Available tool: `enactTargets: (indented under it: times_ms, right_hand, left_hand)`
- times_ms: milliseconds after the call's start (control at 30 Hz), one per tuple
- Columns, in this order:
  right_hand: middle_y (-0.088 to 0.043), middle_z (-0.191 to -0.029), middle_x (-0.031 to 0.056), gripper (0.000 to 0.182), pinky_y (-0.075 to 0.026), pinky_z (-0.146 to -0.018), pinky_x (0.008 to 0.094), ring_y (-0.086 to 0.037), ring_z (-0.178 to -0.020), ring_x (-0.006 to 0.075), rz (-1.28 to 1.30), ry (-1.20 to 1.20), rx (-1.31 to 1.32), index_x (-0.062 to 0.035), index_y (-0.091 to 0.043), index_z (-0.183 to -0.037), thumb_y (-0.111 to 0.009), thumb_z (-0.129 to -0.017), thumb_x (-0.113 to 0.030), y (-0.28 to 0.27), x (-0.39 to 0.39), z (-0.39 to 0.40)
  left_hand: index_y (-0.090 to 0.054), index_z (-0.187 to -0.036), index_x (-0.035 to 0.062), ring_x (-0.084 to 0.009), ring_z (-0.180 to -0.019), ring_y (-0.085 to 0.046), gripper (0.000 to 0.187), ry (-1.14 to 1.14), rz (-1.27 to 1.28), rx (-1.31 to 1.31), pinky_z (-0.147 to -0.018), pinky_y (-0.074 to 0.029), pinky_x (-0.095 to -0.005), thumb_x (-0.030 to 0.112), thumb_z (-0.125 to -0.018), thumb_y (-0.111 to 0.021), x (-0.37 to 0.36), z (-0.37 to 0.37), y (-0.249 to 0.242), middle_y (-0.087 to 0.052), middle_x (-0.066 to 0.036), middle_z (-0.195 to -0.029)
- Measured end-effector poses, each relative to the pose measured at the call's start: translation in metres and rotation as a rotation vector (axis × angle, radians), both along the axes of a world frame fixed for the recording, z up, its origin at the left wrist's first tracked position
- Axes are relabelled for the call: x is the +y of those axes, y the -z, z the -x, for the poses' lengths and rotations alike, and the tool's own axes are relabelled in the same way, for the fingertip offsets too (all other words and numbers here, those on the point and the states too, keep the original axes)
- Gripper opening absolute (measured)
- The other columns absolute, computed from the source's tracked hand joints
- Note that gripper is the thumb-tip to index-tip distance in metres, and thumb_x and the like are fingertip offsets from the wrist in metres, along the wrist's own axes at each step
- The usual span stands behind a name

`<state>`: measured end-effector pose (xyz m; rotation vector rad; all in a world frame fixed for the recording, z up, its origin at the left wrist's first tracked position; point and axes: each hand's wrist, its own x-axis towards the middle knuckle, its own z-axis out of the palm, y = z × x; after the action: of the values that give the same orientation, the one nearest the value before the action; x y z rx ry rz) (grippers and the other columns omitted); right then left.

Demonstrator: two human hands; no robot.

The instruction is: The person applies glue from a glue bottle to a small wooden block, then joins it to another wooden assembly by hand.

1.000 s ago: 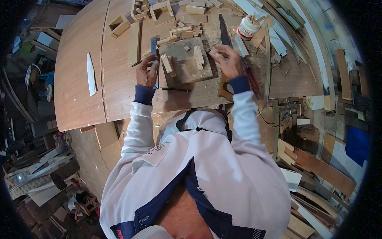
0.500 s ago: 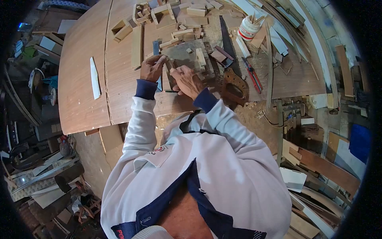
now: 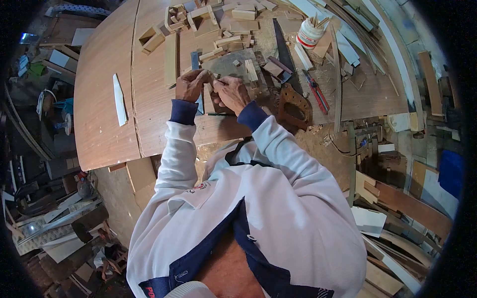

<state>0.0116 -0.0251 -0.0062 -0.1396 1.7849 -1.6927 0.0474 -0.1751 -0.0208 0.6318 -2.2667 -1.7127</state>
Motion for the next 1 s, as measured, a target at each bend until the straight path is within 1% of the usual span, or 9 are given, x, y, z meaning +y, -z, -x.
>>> enactTargets:
  times_ms: [167, 267, 433, 500, 567, 600, 667, 767, 1000]
  right_hand:
    - [-0.062, -0.069, 0.0046, 0.027, -0.044, -0.042, 0.0213, -0.056, -0.049, 0.0089, 0.050, -0.011, -0.020, 0.0003, -0.064, -0.090, -0.053, -0.088, -0.024, -0.005, 0.004, 0.000]
    - [-0.060, -0.066, 0.0037, 0.026, -0.041, -0.041, 0.0204, -0.050, -0.045, 0.0073, 0.105, 0.017, -0.079, 0.0013, -0.063, -0.090, -0.053, -0.089, -0.023, -0.012, 0.010, -0.001]
    - [-0.057, -0.065, 0.0027, 0.029, -0.036, -0.039, 0.0200, -0.046, -0.044, 0.0065, 0.185, -0.013, -0.175, 0.0034, -0.062, -0.089, -0.051, -0.090, -0.023, -0.030, 0.024, 0.004]
    - [-0.058, -0.064, 0.0046, 0.029, -0.040, -0.042, 0.0231, -0.050, -0.047, 0.0086, 0.145, -0.049, -0.081, 0.0025, -0.062, -0.092, -0.052, -0.090, -0.024, -0.033, 0.026, 0.006]
    - [-0.061, -0.069, 0.0108, 0.027, -0.047, -0.053, 0.0297, -0.060, -0.056, 0.0174, -0.031, -0.082, 0.310, 0.0002, -0.062, -0.096, -0.053, -0.088, -0.023, -0.041, 0.027, 0.007]
    - [-0.061, -0.069, 0.0108, 0.027, -0.047, -0.053, 0.0297, -0.060, -0.056, 0.0174, -0.032, -0.083, 0.310, 0.0002, -0.062, -0.096, -0.053, -0.088, -0.023, -0.044, 0.028, 0.007]
    - [-0.064, -0.080, 0.0163, 0.026, -0.050, -0.065, 0.0356, -0.064, -0.071, 0.0282, -0.084, -0.123, 0.825, -0.0021, -0.062, -0.099, -0.055, -0.085, -0.023, -0.050, 0.032, 0.006]
    - [-0.064, -0.089, 0.0178, 0.026, -0.050, -0.069, 0.0388, -0.062, -0.078, 0.0352, -0.117, -0.222, 1.073, -0.0033, -0.061, -0.101, -0.057, -0.083, -0.021, -0.065, 0.039, 0.013]
    - [-0.062, -0.093, 0.0165, 0.026, -0.050, -0.072, 0.0414, -0.061, -0.081, 0.0355, -0.158, -0.271, 1.191, -0.0062, -0.061, -0.105, -0.060, -0.082, -0.017, -0.063, 0.046, 0.020]
  left_hand:
    - [-0.067, -0.099, -0.0018, -0.0157, -0.085, -0.061, 0.025, 0.118, 0.066, 0.086, -0.076, -0.047, -0.0275, 0.019, -0.088, -0.059, -0.011, -0.005, 0.002, -0.068, -0.013, -0.091]
    - [-0.061, -0.110, -0.0028, -0.0156, -0.098, -0.057, 0.027, 0.306, -0.222, 0.122, -0.089, -0.042, -0.0278, 0.015, -0.091, -0.055, -0.015, -0.016, -0.005, -0.064, -0.008, -0.102]
    - [-0.060, -0.115, 0.0005, -0.0127, -0.094, -0.057, 0.029, 0.377, -0.262, 0.211, -0.086, -0.043, -0.0250, 0.015, -0.090, -0.059, -0.010, -0.027, -0.020, -0.063, -0.005, -0.104]
    - [-0.060, -0.116, 0.0010, -0.0120, -0.093, -0.057, 0.029, 0.370, -0.313, 0.228, -0.085, -0.044, -0.0246, 0.015, -0.090, -0.059, -0.004, -0.030, -0.029, -0.063, -0.005, -0.103]
    - [-0.060, -0.116, 0.0023, -0.0098, -0.088, -0.058, 0.030, 0.294, -0.447, 0.202, -0.078, -0.046, -0.0237, 0.017, -0.090, -0.060, 0.005, -0.032, -0.043, -0.064, -0.002, -0.097]
    - [-0.060, -0.116, 0.0023, -0.0098, -0.088, -0.058, 0.030, 0.293, -0.448, 0.202, -0.078, -0.046, -0.0237, 0.017, -0.090, -0.060, 0.006, -0.033, -0.045, -0.064, -0.002, -0.097]
    - [-0.061, -0.114, 0.0033, -0.0075, -0.083, -0.058, 0.029, 0.267, -0.438, 0.148, -0.071, -0.048, -0.0226, 0.018, -0.090, -0.061, 0.008, -0.034, -0.049, -0.063, 0.000, -0.091]
    - [-0.062, -0.110, 0.0044, -0.0069, -0.081, -0.058, 0.026, 0.297, -0.442, 0.163, -0.068, -0.049, -0.0224, 0.020, -0.089, -0.062, 0.010, -0.035, -0.056, -0.062, 0.001, -0.089]
    - [-0.063, -0.105, 0.0059, -0.0053, -0.076, -0.055, 0.021, 0.293, -0.419, 0.216, -0.065, -0.046, -0.0201, 0.019, -0.088, -0.064, 0.018, -0.034, -0.063, -0.061, 0.003, -0.087]
